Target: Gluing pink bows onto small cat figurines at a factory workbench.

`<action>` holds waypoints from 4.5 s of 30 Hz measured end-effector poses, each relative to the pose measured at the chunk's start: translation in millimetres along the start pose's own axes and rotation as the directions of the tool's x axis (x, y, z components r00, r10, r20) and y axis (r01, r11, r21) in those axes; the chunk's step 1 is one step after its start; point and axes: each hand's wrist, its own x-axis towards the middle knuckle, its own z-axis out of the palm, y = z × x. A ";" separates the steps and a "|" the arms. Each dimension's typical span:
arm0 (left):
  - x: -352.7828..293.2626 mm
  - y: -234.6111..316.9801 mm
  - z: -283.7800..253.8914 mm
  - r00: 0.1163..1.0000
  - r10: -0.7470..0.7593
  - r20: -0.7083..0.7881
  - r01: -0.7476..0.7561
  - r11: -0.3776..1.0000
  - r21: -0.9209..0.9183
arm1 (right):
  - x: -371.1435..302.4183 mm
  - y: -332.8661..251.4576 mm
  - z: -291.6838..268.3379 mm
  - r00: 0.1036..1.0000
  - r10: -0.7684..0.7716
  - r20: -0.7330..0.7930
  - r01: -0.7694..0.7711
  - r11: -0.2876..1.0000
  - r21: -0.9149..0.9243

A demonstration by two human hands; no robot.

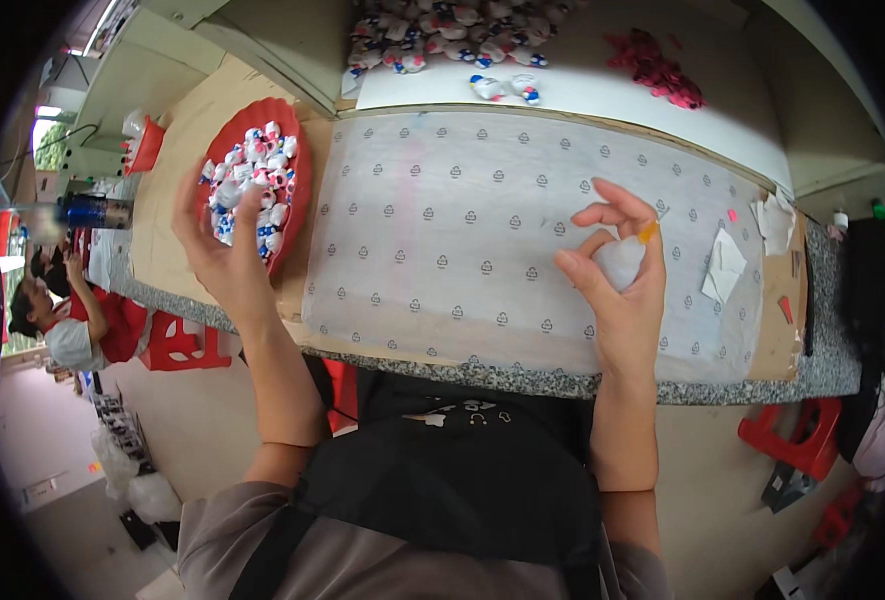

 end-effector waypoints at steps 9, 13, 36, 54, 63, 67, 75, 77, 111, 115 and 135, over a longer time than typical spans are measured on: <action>8.8 40.5 145.8 0.765 0.391 0.512 -0.447 0.894 -0.016 | -7.8 8.0 6.6 0.996 -0.060 0.060 0.046 0.977 0.207; -18.6 41.3 201.2 0.719 0.524 0.456 -0.603 0.797 0.035 | -17.5 6.3 -3.6 0.996 -0.088 0.018 0.083 0.979 0.185; -75.7 60.3 67.3 0.466 -0.175 0.867 0.885 0.096 -0.456 | -3.5 4.0 -11.3 0.855 -0.453 -0.251 0.482 0.874 0.066; -78.9 59.3 66.7 0.477 -0.154 0.865 0.879 0.086 -0.469 | -13.8 2.9 -0.6 0.765 -0.642 0.054 0.640 0.748 -0.175; -80.0 59.5 66.2 0.469 -0.137 0.872 0.883 0.105 -0.458 | -14.9 1.9 0.0 0.775 -0.626 0.086 0.629 0.754 -0.187; -80.7 59.8 67.7 0.470 -0.147 0.870 0.883 0.099 -0.460 | -15.5 2.0 -1.9 0.776 -0.625 0.085 0.629 0.755 -0.186; -80.3 60.0 67.2 0.441 -0.153 0.884 0.897 0.084 -0.433 | -14.2 2.4 -2.0 0.754 -0.654 0.067 0.651 0.730 -0.207; -81.0 59.9 67.8 0.441 -0.142 0.886 0.897 0.085 -0.433 | -14.7 2.5 -1.9 0.755 -0.652 0.068 0.650 0.731 -0.205; -86.0 62.5 68.4 0.570 -0.139 0.809 0.775 0.418 -0.474 | -12.5 1.6 -6.0 0.758 -0.645 0.098 0.651 0.740 -0.167; -78.6 62.0 67.1 0.581 -0.215 0.785 0.809 0.263 -0.526 | -5.0 -8.8 -24.6 0.858 -0.508 -0.078 0.505 0.861 -0.058; -84.2 59.1 56.6 0.560 -0.259 0.787 0.825 0.089 -0.557 | 181.8 13.6 -58.0 0.906 -0.078 0.417 0.401 -0.161 -0.902</action>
